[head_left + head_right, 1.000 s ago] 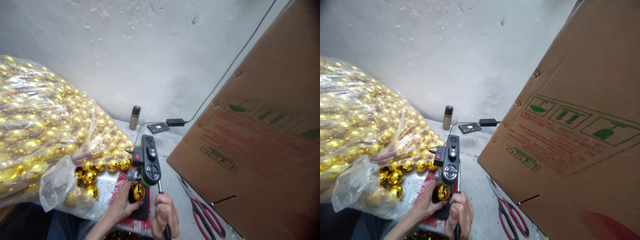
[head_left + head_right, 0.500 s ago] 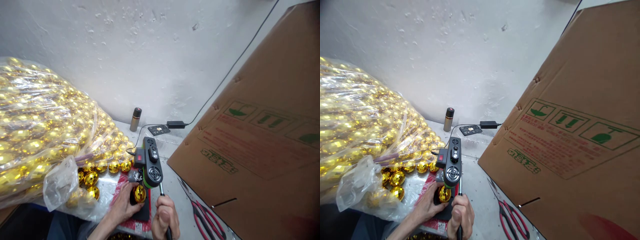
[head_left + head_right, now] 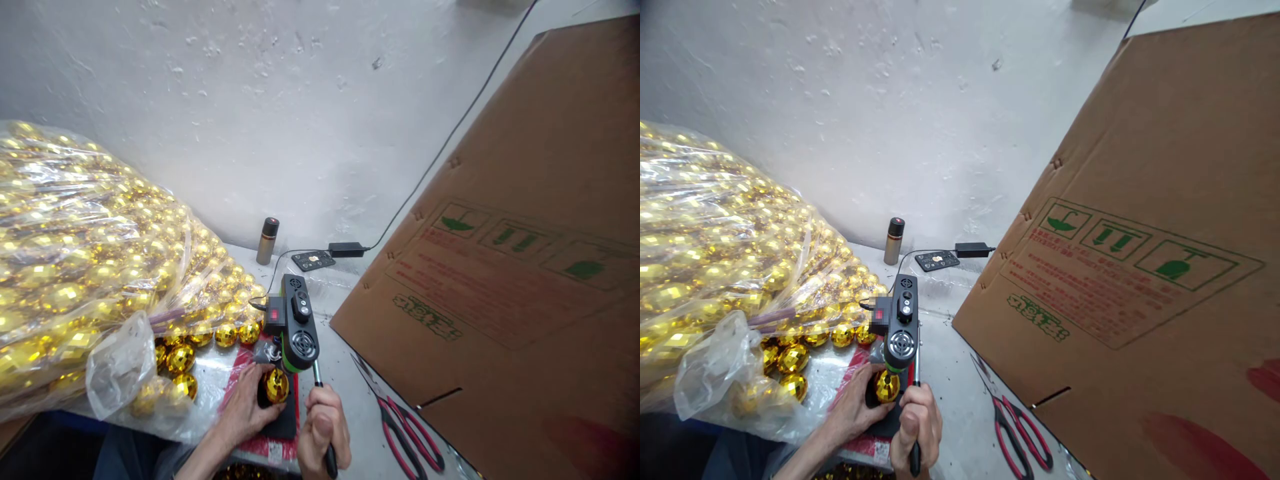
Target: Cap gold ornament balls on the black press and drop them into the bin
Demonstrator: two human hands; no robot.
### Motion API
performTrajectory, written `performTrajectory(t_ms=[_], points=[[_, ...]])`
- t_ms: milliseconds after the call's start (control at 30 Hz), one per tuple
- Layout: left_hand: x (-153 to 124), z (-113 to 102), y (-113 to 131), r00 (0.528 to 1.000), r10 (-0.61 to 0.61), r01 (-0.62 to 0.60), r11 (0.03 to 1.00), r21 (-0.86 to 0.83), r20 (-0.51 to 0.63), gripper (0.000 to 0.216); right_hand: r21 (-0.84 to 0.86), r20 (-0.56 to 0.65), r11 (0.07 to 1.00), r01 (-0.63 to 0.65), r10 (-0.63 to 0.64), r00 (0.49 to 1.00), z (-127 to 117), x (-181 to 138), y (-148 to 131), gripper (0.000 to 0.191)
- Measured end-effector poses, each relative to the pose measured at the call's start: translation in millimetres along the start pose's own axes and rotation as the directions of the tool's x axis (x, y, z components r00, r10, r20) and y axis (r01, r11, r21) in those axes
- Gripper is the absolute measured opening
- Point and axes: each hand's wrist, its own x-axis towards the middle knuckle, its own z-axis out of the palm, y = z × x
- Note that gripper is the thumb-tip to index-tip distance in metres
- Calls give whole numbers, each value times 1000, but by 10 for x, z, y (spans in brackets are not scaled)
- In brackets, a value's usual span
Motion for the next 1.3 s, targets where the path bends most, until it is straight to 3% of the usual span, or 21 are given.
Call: performTrajectory(t_ms=[133,267,367,467,567,633,767,833,900,933,1033,1067,1133,1200,1300], points=[[5,-11,-7,1000,-2,2,1000,0,-2,53,4,-12,1000,22,-22,1000,-1,-8,6,36],[-3,1,-24,1000,5,-5,1000,0,-12,52,-43,97,994,98,-94,991,-20,-61,50,36],[0,13,-31,999,15,-15,1000,8,-31,50,-39,98,993,113,-109,989,-20,-79,61,37],[21,11,-22,998,26,-25,1000,18,-51,51,-16,82,996,84,-83,993,-36,37,-36,38],[-6,12,-38,997,34,-33,999,17,-73,53,6,136,997,-83,82,987,-85,320,-239,34],[-122,32,-105,993,41,-38,999,28,-110,55,38,181,976,-214,204,962,-109,521,-370,30],[-616,119,-365,980,117,-99,988,115,-159,55,88,151,963,-256,241,959,-88,671,-467,33],[-828,137,-451,968,175,-147,976,158,-181,76,106,130,965,-241,227,965,-62,615,-444,33],[-848,85,-431,954,207,-167,968,188,-215,104,116,121,970,-213,199,972,-45,540,-411,32],[-761,27,-377,950,206,-161,967,199,-235,105,119,121,973,-199,184,975,-42,510,-398,32],[-172,-226,-119,943,109,-16,958,285,-314,52,114,122,978,-178,164,979,-48,472,-382,31],[81,-311,-32,942,82,38,937,346,-326,45,109,124,979,-175,161,979,-53,471,-384,31],[555,-439,95,965,7,134,847,514,-263,38,97,132,980,-172,159,978,-63,474,-390,30],[898,-494,138,973,-31,158,816,556,-230,30,86,139,981,-171,159,978,-72,471,-395,30],[1104,-482,84,982,-63,156,804,573,-178,23,75,147,982,-172,160,976,-76,467,-404,30]])
